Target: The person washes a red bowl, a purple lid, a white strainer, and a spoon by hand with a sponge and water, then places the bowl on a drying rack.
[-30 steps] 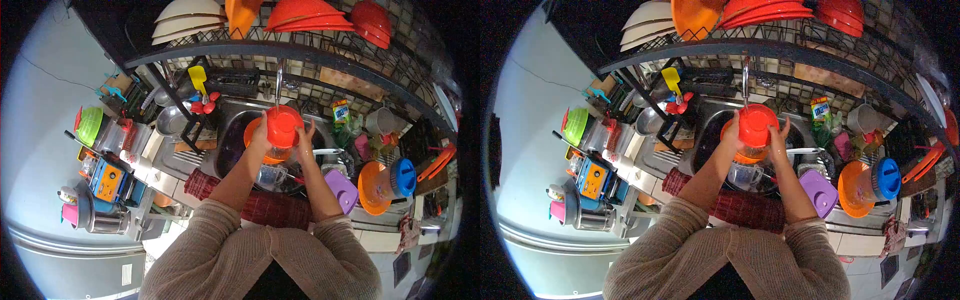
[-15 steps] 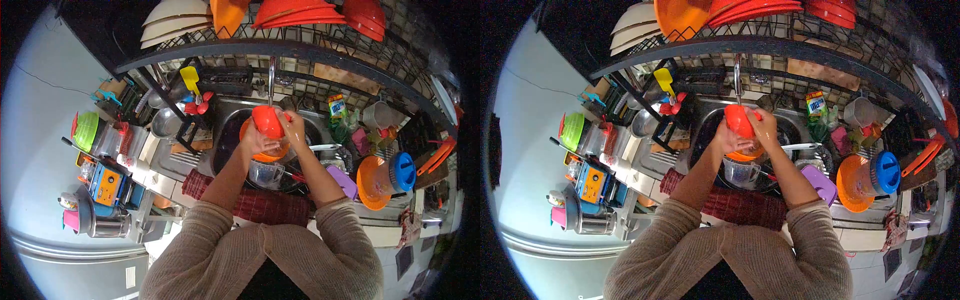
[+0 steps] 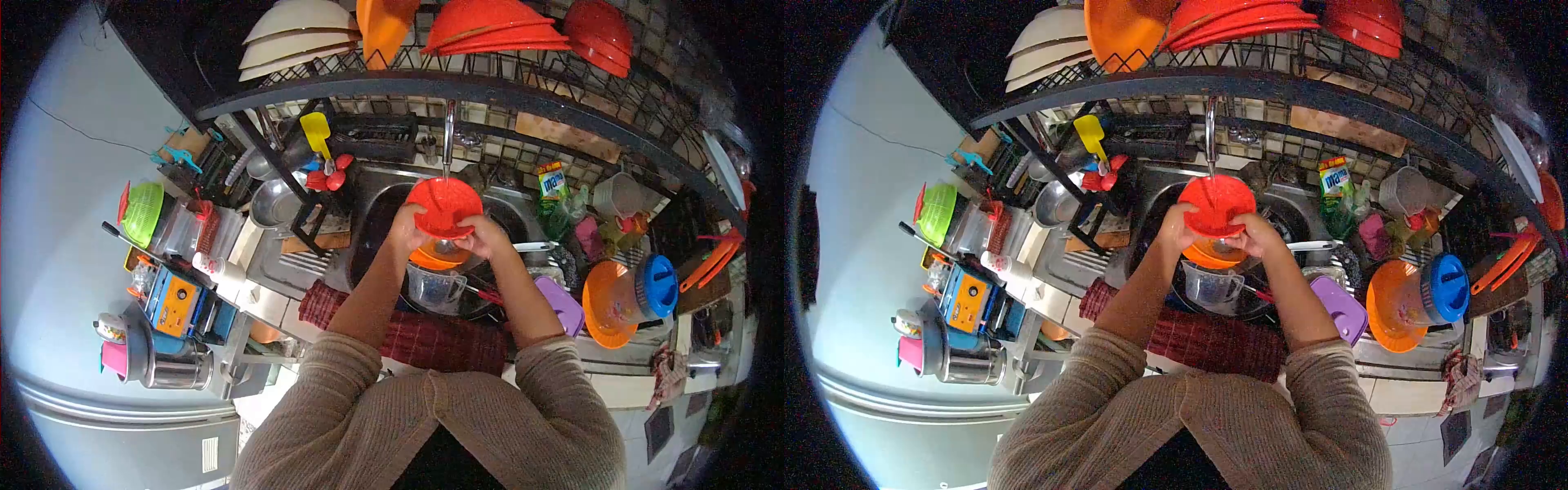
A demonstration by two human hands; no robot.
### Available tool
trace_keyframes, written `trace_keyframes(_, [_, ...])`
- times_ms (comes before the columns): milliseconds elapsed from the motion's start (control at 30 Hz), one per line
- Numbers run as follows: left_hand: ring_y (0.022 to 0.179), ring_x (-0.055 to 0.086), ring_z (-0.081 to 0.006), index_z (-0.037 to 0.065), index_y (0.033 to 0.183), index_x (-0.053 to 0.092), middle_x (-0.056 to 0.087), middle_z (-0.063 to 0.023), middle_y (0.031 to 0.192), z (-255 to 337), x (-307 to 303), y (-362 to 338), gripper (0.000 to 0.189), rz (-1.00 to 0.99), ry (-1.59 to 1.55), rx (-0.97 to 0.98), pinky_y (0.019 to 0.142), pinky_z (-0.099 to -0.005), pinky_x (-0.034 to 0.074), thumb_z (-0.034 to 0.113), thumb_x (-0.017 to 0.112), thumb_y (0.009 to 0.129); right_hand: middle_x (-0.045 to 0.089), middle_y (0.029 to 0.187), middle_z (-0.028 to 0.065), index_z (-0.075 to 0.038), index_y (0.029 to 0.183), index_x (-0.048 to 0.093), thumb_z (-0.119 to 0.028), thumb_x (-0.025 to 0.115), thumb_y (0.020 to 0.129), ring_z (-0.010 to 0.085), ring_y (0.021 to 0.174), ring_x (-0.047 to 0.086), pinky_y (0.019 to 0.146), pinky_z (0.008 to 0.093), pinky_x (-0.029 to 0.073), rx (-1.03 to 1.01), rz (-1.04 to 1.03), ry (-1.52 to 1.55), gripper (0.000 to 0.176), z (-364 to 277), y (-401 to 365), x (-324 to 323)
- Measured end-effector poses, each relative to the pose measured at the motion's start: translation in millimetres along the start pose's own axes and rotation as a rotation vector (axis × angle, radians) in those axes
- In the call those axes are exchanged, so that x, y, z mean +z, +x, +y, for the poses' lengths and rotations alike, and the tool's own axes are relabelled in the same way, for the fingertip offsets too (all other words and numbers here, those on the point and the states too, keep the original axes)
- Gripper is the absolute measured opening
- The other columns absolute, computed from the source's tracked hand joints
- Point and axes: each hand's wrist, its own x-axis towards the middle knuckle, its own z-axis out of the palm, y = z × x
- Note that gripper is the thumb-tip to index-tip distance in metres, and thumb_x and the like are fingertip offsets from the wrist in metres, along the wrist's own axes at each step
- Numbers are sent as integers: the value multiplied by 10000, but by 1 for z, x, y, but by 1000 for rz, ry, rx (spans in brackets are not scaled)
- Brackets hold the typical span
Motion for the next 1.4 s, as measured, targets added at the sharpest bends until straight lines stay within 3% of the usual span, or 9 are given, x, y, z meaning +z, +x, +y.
trace_keyframes(333, [946, 583, -269, 70, 1176, 463, 572, -109, 1066, -25, -12, 3, 532, 371, 1166, -189, 706, -409, 509, 485, 488, 845, 444, 1227, 213, -92, 1295, 342, 6, 585, 650, 370, 1092, 478, 942, 374, 380, -951, 221, -1423, 696, -5, -29, 70])
trace_keyframes(400, [1108, 490, -262, 90, 1188, 477, 526, -142, 1155, -21, -7, 2, 688, 383, -101, -229, 890, -423, 423, 643, 271, 833, 368, 1287, 234, -161, 1306, 346, -17, 599, 639, 395, 1142, 420, 979, 400, 337, -692, 220, -1671, 729, -2, -36, 88])
trace_keyframes(500, [1155, 436, -281, 31, 1165, 469, 526, -155, 1144, 8, 15, -5, 830, 191, -317, -181, 968, -449, 341, 701, 140, 801, 305, 1344, 204, -185, 1292, 376, -62, 609, 641, 385, 1213, 341, 1000, 431, 306, -1156, 247, -2083, 702, 12, -14, 59])
trace_keyframes(667, [1011, 544, -292, 11, 1118, 480, 556, -153, 1090, 13, 15, 5, 334, 137, -7, -205, 887, -421, 432, 267, 440, 907, 279, 1363, 186, -190, 1254, 429, -183, 620, 682, 376, 1257, 273, 1023, 442, 254, -1154, 98, -1865, 603, 18, -27, 59])
trace_keyframes(833, [992, 554, -285, 86, 1126, 500, 564, -121, 1099, -9, 21, 21, 353, 225, 81, -80, 864, -447, 444, 353, 429, 905, 263, 1365, 199, -145, 1264, 406, -278, 584, 762, 383, 1264, 248, 1036, 437, 206, -1310, 379, -1681, 549, 25, -14, 34])
trace_keyframes(967, [991, 557, -291, 85, 1140, 492, 557, -114, 1118, -25, 21, 36, 380, 299, 24, -33, 876, -450, 440, 374, 395, 914, 284, 1343, 184, -76, 1290, 342, -369, 508, 857, 351, 1229, 310, 1005, 443, 266, -1153, 747, -890, 548, 29, 16, 0])
trace_keyframes(1033, [992, 558, -290, 86, 1145, 490, 551, -111, 1132, -32, 20, 38, 387, 287, 72, 6, 884, -447, 438, 378, 371, 921, 421, 1249, 126, -77, 1222, 401, -377, 442, 895, 251, 1143, 429, 948, 408, 357, -687, 223, 182, 446, 26, 12, 1])
trace_keyframes(1333, [1045, 530, -264, 138, 1151, 501, 561, -91, 1121, -55, -2, 21, 513, 424, -135, 10, 881, -477, 434, 535, 362, 857, 602, 923, 105, -46, 914, 570, -290, 608, 820, 166, 799, 581, 686, 308, 464, -889, 429, -604, 265, -7, -9, 49])
trace_keyframes(1400, [1070, 507, -271, 162, 1163, 495, 544, -84, 1146, -38, 9, 7, 544, 525, 22, -437, 892, -509, 406, 573, 362, 831, 614, 857, 119, -37, 801, 598, -297, 629, 802, 165, 739, 581, 635, 304, 455, -861, 551, -927, 261, -12, -15, 61])
